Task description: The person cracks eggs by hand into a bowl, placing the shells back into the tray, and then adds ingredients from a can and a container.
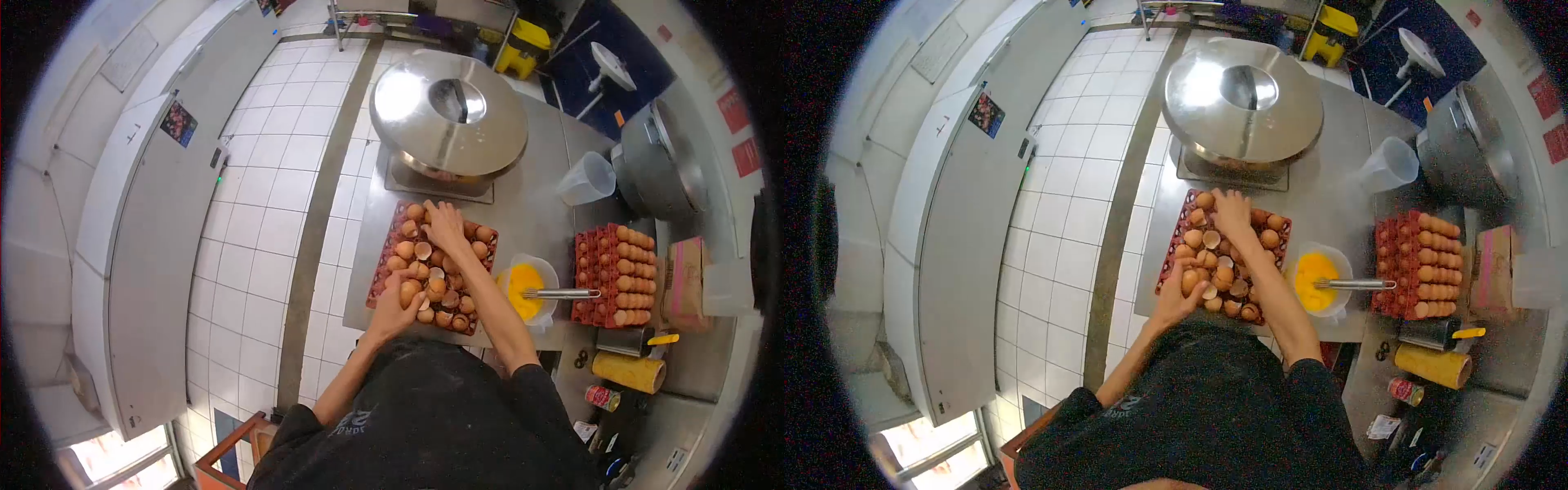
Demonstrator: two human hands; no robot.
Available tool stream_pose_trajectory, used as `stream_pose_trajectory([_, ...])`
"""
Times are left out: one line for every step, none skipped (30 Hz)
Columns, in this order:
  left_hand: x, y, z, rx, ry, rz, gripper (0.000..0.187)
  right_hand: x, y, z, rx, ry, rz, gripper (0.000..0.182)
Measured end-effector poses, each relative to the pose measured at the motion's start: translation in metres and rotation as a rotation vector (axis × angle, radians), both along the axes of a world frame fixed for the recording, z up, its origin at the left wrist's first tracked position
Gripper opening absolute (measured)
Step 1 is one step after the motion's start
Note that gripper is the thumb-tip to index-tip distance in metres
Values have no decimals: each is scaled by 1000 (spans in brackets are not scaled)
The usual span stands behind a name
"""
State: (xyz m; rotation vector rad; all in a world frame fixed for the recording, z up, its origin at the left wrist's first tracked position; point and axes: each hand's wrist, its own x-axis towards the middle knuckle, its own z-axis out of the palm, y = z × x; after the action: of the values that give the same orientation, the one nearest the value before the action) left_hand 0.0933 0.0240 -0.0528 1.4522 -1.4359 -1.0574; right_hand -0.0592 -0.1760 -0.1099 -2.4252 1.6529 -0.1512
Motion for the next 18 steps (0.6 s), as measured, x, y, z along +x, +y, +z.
stream_pose_trajectory([0, 0, -9, 20, 12, -6, 46, -4, -8, -10, -13, -55, 23, 55])
stream_pose_trajectory([-1, -2, -13, 35, 25, -16, 46, -5, -11, -5, -31, -109, 40, 54])
stream_pose_trajectory([-2, -7, -17, 31, 27, -22, 46, -7, -11, -2, -36, -107, 35, 54])
stream_pose_trajectory([-3, -14, -20, -41, 47, -32, 47, -10, -10, 2, -41, -191, -8, 50])
stream_pose_trajectory([-4, -22, -21, -110, 66, -39, 49, -12, -6, 12, -45, -277, -48, 46])
stream_pose_trajectory([-5, -31, -14, -113, 68, -39, 49, -15, 1, 25, -47, -275, -48, 46])
stream_pose_trajectory([-6, -40, -7, -102, 59, -56, 47, -18, 12, 37, 8, -510, -190, 38])
stream_pose_trajectory([-8, -50, 4, -91, 51, -73, 45, -23, 25, 52, 64, -744, -336, 30])
stream_pose_trajectory([-10, -58, 28, -91, 54, -78, 45, -27, 39, 73, 62, -742, -341, 30])
stream_pose_trajectory([-13, -63, 60, -225, 6, -96, 48, -32, 57, 97, 306, -1315, -463, 27])
stream_pose_trajectory([-19, -69, 81, -360, -39, -122, 51, -39, 72, 111, 551, -1893, -570, 25])
stream_pose_trajectory([-28, -75, 89, -357, -33, -153, 51, -48, 84, 117, 525, -1903, -595, 25])
stream_pose_trajectory([-40, -79, 93, -577, -16, -49, 51, -56, 97, 121, 553, -1984, -577, 30])
stream_pose_trajectory([-53, -80, 97, -796, 9, 62, 51, -66, 108, 121, 577, -2065, -554, 35])
stream_pose_trajectory([-68, -77, 101, -825, 85, 100, 52, -75, 118, 124, 586, -2133, -413, 39])
stream_pose_trajectory([-81, -75, 99, -820, 98, 65, 52, -78, 130, 126, 551, -2147, -436, 39])
stream_pose_trajectory([-94, -73, 96, -775, 40, -6, 52, -69, 140, 146, 453, -2120, -599, 40])
stream_pose_trajectory([-107, -72, 94, -733, -21, -76, 53, -66, 147, 159, 356, -2087, -757, 40])
